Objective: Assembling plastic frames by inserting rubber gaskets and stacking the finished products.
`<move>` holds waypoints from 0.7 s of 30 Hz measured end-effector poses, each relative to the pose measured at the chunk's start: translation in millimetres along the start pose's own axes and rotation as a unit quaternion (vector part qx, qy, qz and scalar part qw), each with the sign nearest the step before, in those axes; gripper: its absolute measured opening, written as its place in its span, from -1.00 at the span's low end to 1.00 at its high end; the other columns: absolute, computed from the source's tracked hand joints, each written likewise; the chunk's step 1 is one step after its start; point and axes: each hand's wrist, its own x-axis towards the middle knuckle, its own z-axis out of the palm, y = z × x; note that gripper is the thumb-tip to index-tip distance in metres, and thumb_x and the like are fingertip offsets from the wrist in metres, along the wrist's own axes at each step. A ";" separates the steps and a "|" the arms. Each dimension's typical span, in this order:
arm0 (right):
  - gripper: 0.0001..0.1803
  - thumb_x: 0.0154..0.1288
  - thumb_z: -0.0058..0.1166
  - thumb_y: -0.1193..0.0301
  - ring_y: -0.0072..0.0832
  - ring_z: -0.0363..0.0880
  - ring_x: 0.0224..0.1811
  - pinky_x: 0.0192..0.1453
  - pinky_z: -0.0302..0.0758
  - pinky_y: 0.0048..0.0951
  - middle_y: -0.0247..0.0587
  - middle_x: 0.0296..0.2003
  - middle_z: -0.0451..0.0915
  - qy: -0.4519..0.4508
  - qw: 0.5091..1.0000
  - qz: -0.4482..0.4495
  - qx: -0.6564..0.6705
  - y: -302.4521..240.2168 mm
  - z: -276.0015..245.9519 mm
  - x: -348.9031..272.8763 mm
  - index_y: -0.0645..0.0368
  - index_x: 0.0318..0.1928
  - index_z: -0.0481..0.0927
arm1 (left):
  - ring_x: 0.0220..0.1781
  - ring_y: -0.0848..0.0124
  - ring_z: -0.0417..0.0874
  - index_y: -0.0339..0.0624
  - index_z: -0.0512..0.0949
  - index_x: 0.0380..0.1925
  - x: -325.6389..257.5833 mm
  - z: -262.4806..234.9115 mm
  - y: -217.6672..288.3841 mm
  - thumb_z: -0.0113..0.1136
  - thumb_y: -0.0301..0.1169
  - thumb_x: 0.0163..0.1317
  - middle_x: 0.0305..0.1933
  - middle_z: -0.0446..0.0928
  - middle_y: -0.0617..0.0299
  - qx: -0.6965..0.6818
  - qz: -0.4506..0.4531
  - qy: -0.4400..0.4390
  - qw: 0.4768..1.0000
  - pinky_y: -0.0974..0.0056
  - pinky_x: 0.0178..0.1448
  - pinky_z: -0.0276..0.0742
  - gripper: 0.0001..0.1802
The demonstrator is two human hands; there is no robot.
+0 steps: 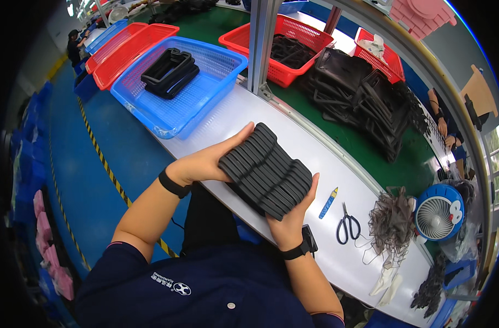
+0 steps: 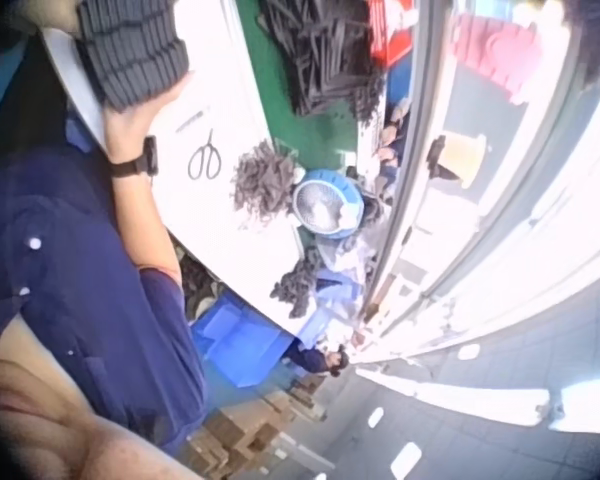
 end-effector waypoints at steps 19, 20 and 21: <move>0.27 0.17 0.37 0.38 -0.21 0.34 0.34 0.54 0.07 -0.17 0.01 0.30 0.28 0.023 0.995 0.038 0.090 -2.0 9.3 -1.6 0.29 0.54 -0.42 | -0.14 0.60 0.59 -0.29 0.61 -0.05 44.0 -9.2 8.5 0.18 -0.34 0.46 -0.18 0.62 0.35 0.005 -0.015 0.202 0.979 0.43 0.02 0.53 -0.76; 0.28 0.17 0.38 0.38 -0.22 0.33 0.34 0.55 0.06 -0.17 0.02 0.31 0.27 0.024 0.995 0.040 0.088 -1.2 9.6 -2.6 0.30 0.54 -0.42 | -0.15 0.61 0.59 -0.29 0.62 -0.06 45.2 -9.5 9.0 0.19 -0.34 0.46 -0.19 0.63 0.35 -0.005 -0.031 0.195 0.980 0.43 0.01 0.53 -0.76; 0.28 0.17 0.38 0.38 -0.22 0.33 0.34 0.55 0.06 -0.17 0.02 0.31 0.27 0.027 0.995 0.042 0.088 -1.0 9.8 -2.6 0.30 0.54 -0.42 | -0.15 0.61 0.59 -0.29 0.62 -0.06 45.9 -10.3 11.3 0.19 -0.34 0.46 -0.19 0.63 0.35 -0.004 -0.032 0.192 0.981 0.43 0.01 0.53 -0.76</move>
